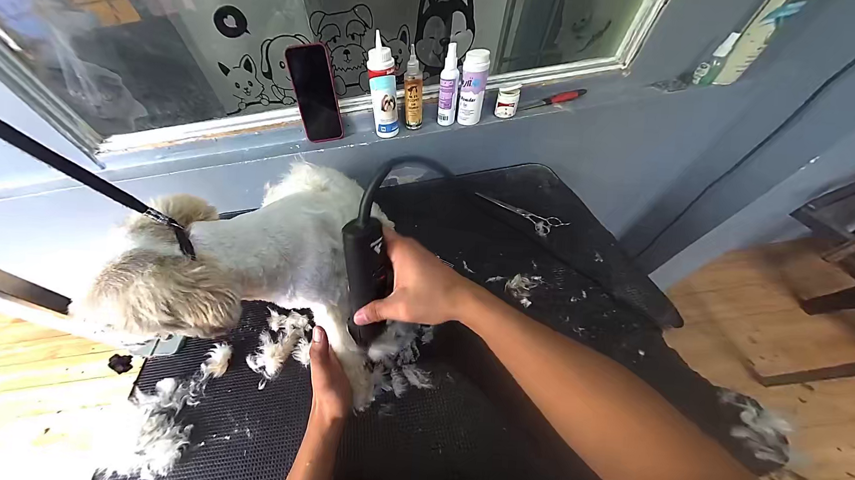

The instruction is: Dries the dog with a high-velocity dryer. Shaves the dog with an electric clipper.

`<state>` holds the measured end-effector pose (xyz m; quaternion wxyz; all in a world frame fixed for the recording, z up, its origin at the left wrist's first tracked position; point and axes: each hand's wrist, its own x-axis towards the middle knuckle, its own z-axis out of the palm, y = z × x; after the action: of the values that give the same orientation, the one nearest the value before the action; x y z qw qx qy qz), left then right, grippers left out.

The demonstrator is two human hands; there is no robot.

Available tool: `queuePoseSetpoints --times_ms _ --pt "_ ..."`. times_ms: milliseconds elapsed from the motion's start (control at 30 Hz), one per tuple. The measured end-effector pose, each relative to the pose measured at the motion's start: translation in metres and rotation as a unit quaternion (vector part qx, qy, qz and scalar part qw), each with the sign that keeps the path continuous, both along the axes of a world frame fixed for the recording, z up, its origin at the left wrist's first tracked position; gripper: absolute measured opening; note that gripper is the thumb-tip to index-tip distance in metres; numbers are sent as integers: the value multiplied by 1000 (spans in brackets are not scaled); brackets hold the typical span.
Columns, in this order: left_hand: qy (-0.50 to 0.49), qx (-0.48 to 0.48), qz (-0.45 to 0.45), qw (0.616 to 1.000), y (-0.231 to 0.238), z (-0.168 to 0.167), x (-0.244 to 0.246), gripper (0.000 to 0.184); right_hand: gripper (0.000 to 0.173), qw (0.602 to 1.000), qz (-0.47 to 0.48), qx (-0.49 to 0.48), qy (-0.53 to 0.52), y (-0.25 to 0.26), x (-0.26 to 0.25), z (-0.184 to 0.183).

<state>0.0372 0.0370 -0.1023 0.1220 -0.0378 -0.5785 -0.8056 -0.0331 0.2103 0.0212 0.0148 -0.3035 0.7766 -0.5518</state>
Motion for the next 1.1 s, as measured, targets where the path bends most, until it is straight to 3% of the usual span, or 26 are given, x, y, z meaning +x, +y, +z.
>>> queuePoseSetpoints --times_ms 67,133,233,400,533,700,800,933,1067,1100 --pt "-3 6 -10 1000 -2 1 2 78 75 987 -27 -148 56 0 -5 0" --pt "-8 13 -23 1000 -3 1 4 78 65 946 -18 -309 96 -9 -15 -6" --pt "-18 19 -27 999 -1 4 6 77 63 921 20 -378 90 -17 -20 -20" --pt "-31 6 -15 999 -8 3 3 81 65 963 -4 -259 81 -20 -8 -35" --pt "-37 -8 9 999 -7 5 4 79 76 990 -30 -117 76 -12 6 -15" --pt "-26 25 1 999 3 -1 5 81 60 926 -103 -271 243 -34 18 -13" --pt "-30 12 29 999 9 -2 2 87 59 914 -73 -277 287 -43 25 -21" --pt "-65 -36 79 994 14 -6 3 90 55 942 -52 -175 281 -40 31 -35" --pt "-80 -99 105 986 12 -14 5 82 67 977 -114 23 178 -32 36 -2" --pt "-79 -110 104 985 12 -15 6 82 68 975 -115 14 188 -29 35 0"
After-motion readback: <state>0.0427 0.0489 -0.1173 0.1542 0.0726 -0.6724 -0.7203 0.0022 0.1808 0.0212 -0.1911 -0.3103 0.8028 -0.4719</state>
